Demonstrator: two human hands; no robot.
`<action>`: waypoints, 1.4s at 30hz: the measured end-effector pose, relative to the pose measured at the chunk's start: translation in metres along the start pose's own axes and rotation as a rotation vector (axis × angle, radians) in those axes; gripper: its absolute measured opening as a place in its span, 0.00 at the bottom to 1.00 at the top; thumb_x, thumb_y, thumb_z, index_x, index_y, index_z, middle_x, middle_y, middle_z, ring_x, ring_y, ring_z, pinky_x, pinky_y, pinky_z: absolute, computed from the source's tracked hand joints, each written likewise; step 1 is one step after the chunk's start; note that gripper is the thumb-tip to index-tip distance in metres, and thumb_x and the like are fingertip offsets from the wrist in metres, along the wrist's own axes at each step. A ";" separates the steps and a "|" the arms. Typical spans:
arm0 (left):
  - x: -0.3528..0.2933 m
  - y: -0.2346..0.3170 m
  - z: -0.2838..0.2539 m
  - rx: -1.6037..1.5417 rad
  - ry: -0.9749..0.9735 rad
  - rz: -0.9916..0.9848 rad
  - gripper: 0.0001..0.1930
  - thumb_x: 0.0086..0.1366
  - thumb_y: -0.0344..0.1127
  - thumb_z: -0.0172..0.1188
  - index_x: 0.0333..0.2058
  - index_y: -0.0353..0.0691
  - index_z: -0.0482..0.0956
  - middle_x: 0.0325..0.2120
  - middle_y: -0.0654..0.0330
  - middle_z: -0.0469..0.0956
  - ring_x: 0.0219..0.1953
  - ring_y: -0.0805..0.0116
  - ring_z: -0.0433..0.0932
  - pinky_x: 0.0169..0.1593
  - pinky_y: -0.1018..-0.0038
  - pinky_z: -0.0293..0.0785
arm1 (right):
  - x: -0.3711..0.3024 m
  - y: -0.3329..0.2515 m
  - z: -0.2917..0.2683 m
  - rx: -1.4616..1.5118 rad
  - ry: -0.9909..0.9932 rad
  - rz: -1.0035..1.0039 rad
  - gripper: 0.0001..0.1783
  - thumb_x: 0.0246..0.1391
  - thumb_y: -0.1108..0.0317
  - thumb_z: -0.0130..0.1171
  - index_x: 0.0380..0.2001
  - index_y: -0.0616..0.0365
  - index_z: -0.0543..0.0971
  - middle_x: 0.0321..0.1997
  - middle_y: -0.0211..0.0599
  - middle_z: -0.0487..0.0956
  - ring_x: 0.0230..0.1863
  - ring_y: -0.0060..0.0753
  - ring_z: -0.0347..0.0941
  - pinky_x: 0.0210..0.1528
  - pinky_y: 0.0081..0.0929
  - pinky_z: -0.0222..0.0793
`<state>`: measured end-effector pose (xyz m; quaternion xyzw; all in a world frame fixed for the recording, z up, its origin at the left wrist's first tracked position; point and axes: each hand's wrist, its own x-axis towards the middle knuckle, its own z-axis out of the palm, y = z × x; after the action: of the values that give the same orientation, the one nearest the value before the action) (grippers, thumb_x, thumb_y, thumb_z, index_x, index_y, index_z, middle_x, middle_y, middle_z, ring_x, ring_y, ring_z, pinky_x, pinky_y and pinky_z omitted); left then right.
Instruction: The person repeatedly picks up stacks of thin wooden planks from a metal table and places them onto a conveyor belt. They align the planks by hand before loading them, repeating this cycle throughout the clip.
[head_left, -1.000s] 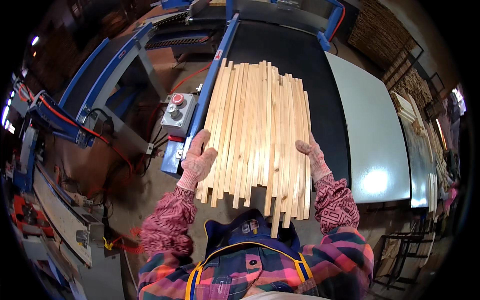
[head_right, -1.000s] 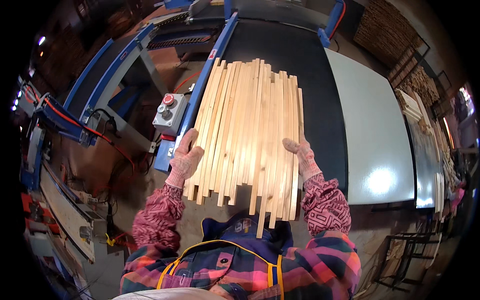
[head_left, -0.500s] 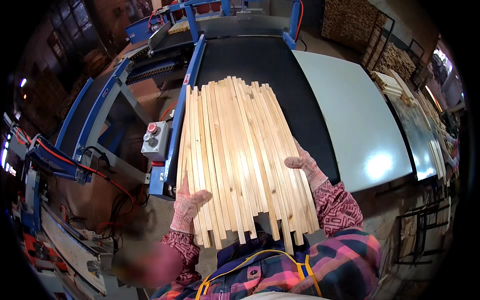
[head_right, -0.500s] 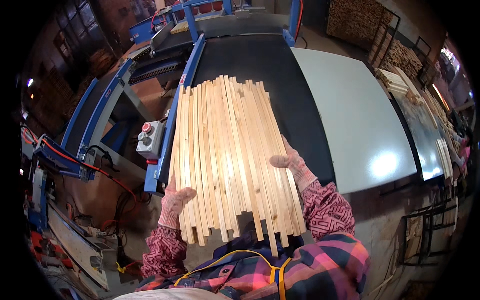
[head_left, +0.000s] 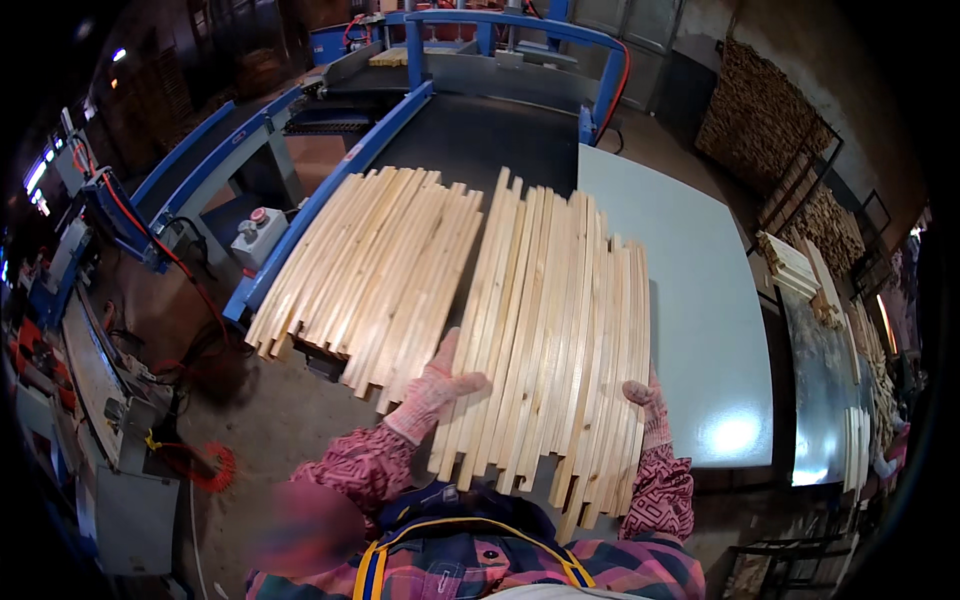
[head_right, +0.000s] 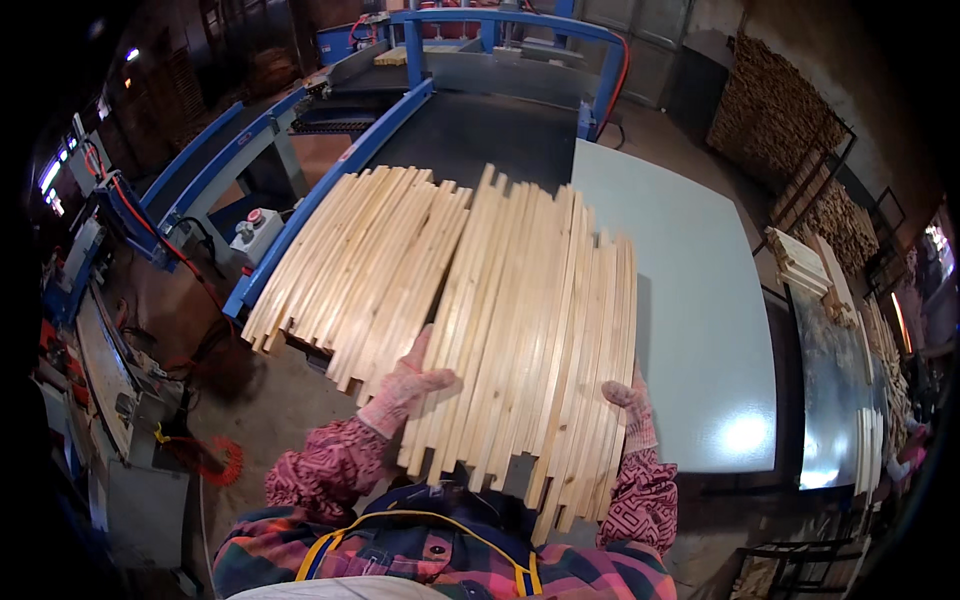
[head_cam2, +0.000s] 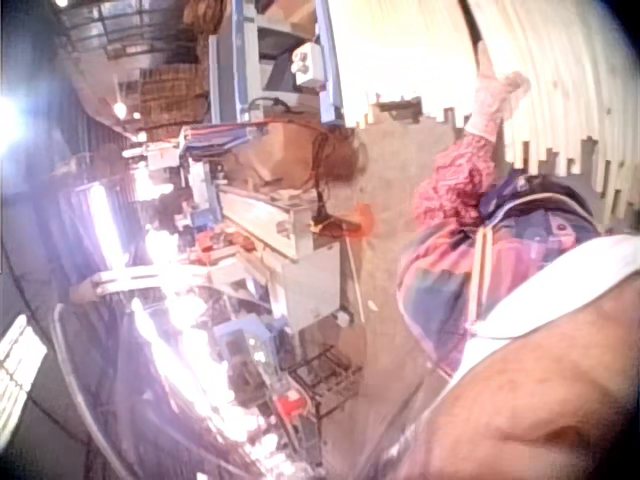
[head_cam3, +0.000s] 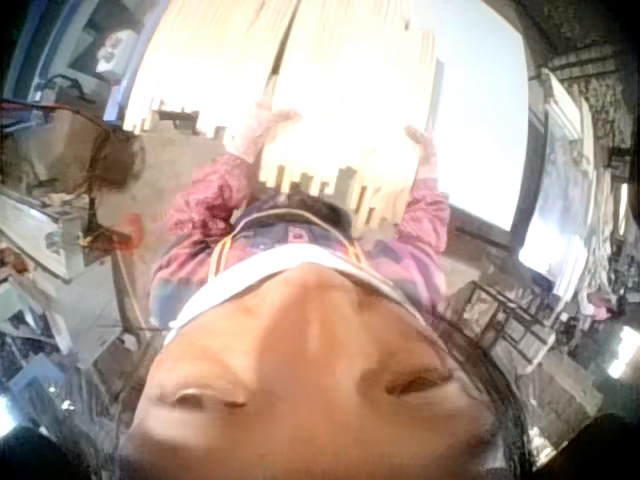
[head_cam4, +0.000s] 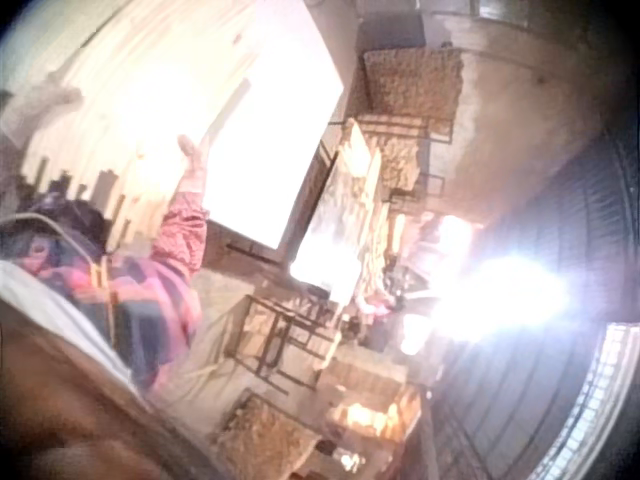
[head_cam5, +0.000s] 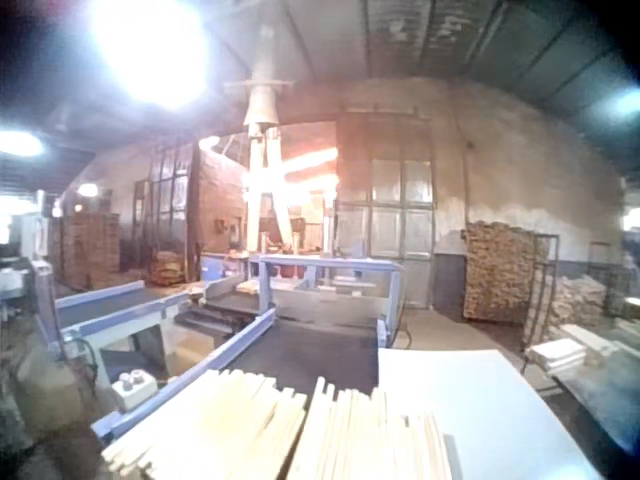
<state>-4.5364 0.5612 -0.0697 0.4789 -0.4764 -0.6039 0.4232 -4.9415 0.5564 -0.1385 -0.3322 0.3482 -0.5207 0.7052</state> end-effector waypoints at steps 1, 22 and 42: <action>0.013 -0.029 0.008 0.120 0.040 0.027 0.49 0.54 0.43 0.67 0.68 0.41 0.46 0.61 0.46 0.62 0.63 0.55 0.61 0.64 0.68 0.57 | 0.000 0.004 -0.015 -0.033 0.051 0.002 0.32 0.67 0.61 0.33 0.69 0.58 0.42 0.31 0.32 0.76 0.21 0.19 0.72 0.34 0.26 0.79; 0.009 -0.009 0.092 1.517 0.166 0.122 0.39 0.59 0.60 0.56 0.64 0.48 0.59 0.65 0.58 0.55 0.69 0.57 0.46 0.68 0.63 0.53 | 0.059 -0.065 0.108 -1.745 0.467 0.409 0.62 0.40 0.20 0.49 0.70 0.50 0.47 0.69 0.48 0.58 0.66 0.43 0.61 0.52 0.40 0.71; -0.027 0.037 -0.125 1.347 0.679 0.284 0.32 0.59 0.55 0.60 0.58 0.45 0.69 0.60 0.55 0.66 0.64 0.59 0.61 0.63 0.64 0.62 | 0.024 -0.073 0.007 -1.744 0.819 0.262 0.35 0.42 0.53 0.61 0.56 0.45 0.68 0.52 0.55 0.74 0.58 0.59 0.65 0.55 0.54 0.65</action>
<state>-4.4067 0.5588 -0.0399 0.7266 -0.6424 0.0572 0.2369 -4.9670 0.5167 -0.0777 -0.4897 0.8644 -0.0724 0.0880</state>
